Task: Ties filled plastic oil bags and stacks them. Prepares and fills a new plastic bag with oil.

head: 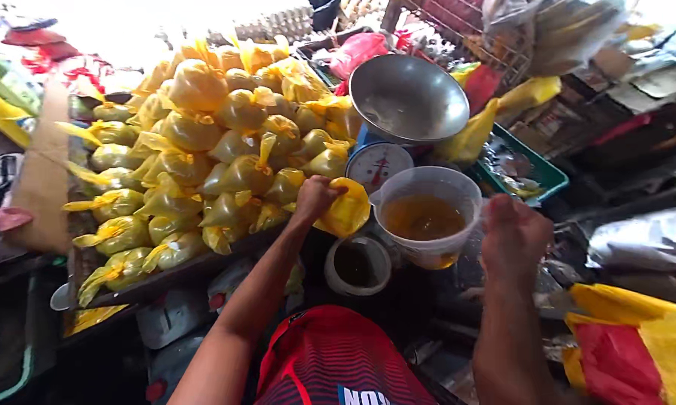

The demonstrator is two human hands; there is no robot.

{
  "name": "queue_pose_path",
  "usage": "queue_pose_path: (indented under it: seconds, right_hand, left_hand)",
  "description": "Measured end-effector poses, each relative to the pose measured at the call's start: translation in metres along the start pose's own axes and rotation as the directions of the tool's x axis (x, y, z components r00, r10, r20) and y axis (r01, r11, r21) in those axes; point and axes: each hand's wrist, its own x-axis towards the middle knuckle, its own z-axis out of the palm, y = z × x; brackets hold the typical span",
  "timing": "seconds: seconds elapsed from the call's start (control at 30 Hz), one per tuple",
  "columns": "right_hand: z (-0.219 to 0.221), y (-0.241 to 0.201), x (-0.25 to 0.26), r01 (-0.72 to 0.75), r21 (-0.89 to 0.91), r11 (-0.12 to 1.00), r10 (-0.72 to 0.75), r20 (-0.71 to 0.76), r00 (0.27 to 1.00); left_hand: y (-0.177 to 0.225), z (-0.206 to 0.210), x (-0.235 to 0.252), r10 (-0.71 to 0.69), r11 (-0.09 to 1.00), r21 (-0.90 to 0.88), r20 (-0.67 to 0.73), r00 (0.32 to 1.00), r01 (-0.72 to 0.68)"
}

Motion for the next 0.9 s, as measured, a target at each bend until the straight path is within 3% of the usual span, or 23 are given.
queue_pose_path:
  seconds: [0.1, 0.23, 0.9]
  right_hand:
    - [0.003, -0.022, 0.016, 0.072, -0.299, 0.952, -0.037, 0.120, 0.992]
    - [0.010, -0.049, 0.030, 0.144, -0.482, 0.864, -0.038, 0.223, 0.974]
    - [0.022, -0.111, 0.063, 0.372, -0.715, 0.591, -0.120, 0.378, 0.918]
  left_hand:
    - [0.017, -0.008, 0.000, 0.025, 0.998, 0.052, 0.019, 0.999, -0.026]
    - [0.025, -0.012, -0.002, 0.031, 0.996, 0.077, 0.020, 0.999, -0.033]
    - [0.037, -0.014, -0.007, 0.076, 0.997, 0.027, 0.091, 0.993, -0.079]
